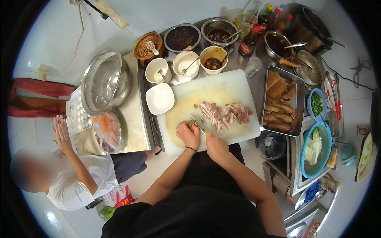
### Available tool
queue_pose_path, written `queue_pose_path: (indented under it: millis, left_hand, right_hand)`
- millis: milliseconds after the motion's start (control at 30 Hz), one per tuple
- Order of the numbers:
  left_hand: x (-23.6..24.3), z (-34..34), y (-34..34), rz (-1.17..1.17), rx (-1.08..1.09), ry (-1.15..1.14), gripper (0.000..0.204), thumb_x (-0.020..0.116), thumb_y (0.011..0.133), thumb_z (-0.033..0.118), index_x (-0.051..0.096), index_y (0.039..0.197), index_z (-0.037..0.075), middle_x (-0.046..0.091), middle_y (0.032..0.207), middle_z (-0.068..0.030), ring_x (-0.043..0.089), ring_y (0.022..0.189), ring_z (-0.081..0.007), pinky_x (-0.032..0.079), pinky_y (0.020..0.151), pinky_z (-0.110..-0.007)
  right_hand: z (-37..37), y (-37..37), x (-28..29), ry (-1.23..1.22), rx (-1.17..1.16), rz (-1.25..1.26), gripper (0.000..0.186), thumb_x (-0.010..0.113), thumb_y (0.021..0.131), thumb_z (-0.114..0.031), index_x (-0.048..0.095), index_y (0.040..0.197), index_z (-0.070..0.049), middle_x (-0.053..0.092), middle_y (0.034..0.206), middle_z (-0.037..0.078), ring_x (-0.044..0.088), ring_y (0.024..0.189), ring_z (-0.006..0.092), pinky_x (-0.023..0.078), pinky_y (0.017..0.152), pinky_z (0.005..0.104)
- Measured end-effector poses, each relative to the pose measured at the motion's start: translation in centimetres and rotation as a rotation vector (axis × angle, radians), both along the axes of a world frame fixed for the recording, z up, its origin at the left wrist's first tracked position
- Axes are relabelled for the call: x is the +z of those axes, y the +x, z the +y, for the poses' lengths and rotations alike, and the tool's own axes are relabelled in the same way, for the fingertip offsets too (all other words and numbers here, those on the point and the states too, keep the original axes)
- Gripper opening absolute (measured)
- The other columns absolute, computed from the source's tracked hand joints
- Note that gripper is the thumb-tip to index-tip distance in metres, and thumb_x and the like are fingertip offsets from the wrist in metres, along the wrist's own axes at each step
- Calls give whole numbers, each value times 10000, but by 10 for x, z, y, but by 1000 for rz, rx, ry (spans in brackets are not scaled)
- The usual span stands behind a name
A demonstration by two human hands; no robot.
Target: The person places a tray of cooked meat on a counter and begins slicing a piece of meat on a white cutting board using a knife. The person cuts the meat into smaller pieces while another individual works in the background.
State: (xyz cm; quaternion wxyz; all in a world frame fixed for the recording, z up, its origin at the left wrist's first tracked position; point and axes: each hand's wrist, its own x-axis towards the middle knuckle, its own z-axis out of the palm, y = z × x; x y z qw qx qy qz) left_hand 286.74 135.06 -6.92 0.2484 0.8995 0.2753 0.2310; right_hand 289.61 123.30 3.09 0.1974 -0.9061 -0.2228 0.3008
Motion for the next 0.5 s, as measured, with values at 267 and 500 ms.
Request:
queue_pose_path:
  millis: [267,500]
  left_hand:
    - [-2,1,-2,31,-17,-8,249,554,693,130,471,907,34,468,878,-114,426,897,-290,278,767,-393]
    - [1,2,-2,-3,-33,4,232,528,719,133,466,916,27,469,871,-121,427,893,-292,280,765,-398]
  right_hand:
    - [21,6,-15,53,-41,1,165,475,761,-44,406,893,28,598,690,225,609,689,379,482,610,457]
    - [24,26,-43,199,-124,-83,179,463,795,-81,393,916,31,595,715,245,598,696,395,473,618,454]
